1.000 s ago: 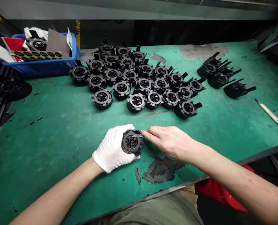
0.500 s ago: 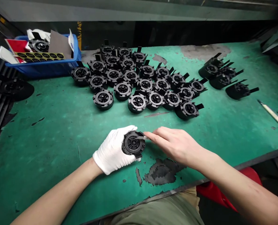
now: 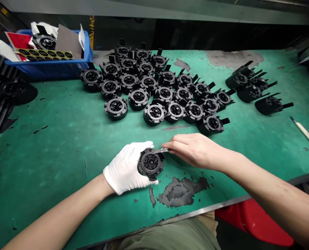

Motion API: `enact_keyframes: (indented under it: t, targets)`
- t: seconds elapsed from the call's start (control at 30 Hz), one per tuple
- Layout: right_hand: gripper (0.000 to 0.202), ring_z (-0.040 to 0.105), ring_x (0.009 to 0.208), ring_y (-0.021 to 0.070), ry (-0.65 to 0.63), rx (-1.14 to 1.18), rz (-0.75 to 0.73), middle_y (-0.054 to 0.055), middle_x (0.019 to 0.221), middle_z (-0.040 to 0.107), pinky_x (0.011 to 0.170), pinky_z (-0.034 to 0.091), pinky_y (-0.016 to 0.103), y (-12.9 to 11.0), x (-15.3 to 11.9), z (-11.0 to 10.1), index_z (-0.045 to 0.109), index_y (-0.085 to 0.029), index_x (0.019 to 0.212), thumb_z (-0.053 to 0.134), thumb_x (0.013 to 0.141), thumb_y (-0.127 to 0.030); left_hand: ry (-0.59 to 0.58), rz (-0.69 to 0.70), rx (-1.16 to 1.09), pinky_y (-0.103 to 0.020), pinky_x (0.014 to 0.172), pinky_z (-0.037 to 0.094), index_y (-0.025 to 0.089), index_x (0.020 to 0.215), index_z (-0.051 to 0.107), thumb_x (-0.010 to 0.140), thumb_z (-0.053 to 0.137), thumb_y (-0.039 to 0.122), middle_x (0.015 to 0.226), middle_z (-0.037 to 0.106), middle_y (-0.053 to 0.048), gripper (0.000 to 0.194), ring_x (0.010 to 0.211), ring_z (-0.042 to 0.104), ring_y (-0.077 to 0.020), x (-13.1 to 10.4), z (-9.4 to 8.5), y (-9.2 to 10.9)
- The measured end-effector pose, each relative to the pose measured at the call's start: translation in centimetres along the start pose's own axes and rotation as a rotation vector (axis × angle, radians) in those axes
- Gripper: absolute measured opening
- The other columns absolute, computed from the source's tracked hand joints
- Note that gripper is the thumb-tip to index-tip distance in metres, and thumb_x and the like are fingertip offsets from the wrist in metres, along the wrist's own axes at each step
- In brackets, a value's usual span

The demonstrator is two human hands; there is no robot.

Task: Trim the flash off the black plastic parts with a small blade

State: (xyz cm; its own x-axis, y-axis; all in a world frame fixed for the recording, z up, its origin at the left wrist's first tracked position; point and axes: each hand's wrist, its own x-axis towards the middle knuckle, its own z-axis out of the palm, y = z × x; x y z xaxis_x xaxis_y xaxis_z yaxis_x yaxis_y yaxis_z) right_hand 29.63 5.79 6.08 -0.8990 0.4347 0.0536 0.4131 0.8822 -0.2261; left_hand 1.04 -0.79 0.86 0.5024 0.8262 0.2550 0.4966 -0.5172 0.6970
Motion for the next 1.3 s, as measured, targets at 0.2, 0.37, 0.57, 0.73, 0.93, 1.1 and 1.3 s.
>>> enact_keyframes:
  t: [0.2, 0.37, 0.57, 0.73, 0.93, 1.1, 1.3]
  targets:
    - [0.029, 0.058, 0.079, 0.0152, -0.082, 0.063, -0.104, 0.004, 0.091, 0.066, 0.069, 0.042, 0.028, 1.5, 1.2, -0.8, 0.065, -0.015, 0.127, 0.040, 0.115, -0.025, -0.062, -0.039, -0.042, -0.047, 0.094, 0.062, 0.023, 0.130, 0.055, 0.073, 0.086, 0.056, 0.121, 0.072, -0.012, 0.073, 0.113, 0.074, -0.0357, 0.8, -0.7, 0.8]
    - [0.031, 0.057, 0.078, 0.0160, -0.140, 0.155, -0.157, 0.004, 0.091, 0.066, 0.070, 0.043, 0.029, 2.4, 1.8, -1.2, 0.065, -0.017, 0.127, 0.038, 0.115, -0.028, -0.099, -0.018, -0.067, -0.044, 0.087, 0.061, 0.022, 0.111, 0.059, 0.078, 0.080, 0.056, 0.113, 0.073, -0.011, 0.052, 0.108, 0.074, -0.0350, 1.1, -1.0, 0.8]
    - [0.030, 0.055, 0.077, 0.0173, -0.181, 0.178, -0.213, 0.004, 0.089, 0.064, 0.071, 0.043, 0.031, 3.1, 2.7, -1.7, 0.065, -0.018, 0.122, 0.037, 0.115, -0.027, -0.113, -0.027, -0.066, -0.044, 0.087, 0.060, 0.022, 0.109, 0.058, 0.076, 0.079, 0.051, 0.110, 0.072, -0.010, 0.048, 0.104, 0.074, -0.0336, 1.3, -1.0, 0.7]
    - [0.031, 0.056, 0.078, 0.0178, -0.207, 0.207, -0.258, 0.004, 0.091, 0.064, 0.073, 0.045, 0.031, 3.4, 3.5, -2.0, 0.065, -0.018, 0.118, 0.035, 0.115, -0.026, -0.112, -0.026, -0.086, -0.043, 0.086, 0.059, 0.022, 0.106, 0.059, 0.077, 0.079, 0.053, 0.110, 0.073, -0.011, 0.046, 0.105, 0.074, -0.0338, 1.3, -0.9, 0.7]
    - [0.025, 0.057, 0.077, 0.0176, -0.265, 0.229, -0.298, 0.003, 0.090, 0.063, 0.073, 0.047, 0.030, 4.0, 3.9, -1.9, 0.064, -0.022, 0.115, 0.040, 0.112, -0.027, -0.139, -0.023, -0.102, -0.042, 0.087, 0.057, 0.023, 0.105, 0.060, 0.073, 0.082, 0.051, 0.107, 0.072, -0.010, 0.048, 0.105, 0.073, -0.0341, 1.1, -0.7, 0.4]
    - [0.025, 0.057, 0.079, 0.0192, -0.255, 0.116, -0.420, 0.003, 0.089, 0.062, 0.073, 0.047, 0.033, 4.3, 4.5, -1.8, 0.064, -0.024, 0.113, 0.039, 0.111, -0.028, -0.227, -0.045, -0.114, -0.036, 0.076, 0.053, 0.023, 0.099, 0.060, 0.074, 0.078, 0.038, 0.086, 0.068, -0.004, 0.034, 0.082, 0.072, -0.0269, 1.7, -0.9, 0.8]
    - [0.024, 0.055, 0.076, 0.0186, -0.119, 0.010, -0.402, 0.002, 0.087, 0.061, 0.066, 0.045, 0.032, 4.2, 3.7, -1.6, 0.063, -0.021, 0.118, 0.041, 0.111, -0.023, -0.215, -0.063, -0.073, -0.038, 0.076, 0.054, 0.022, 0.106, 0.063, 0.073, 0.081, 0.048, 0.086, 0.070, -0.005, 0.045, 0.077, 0.071, -0.0265, 2.0, -1.0, 1.2]
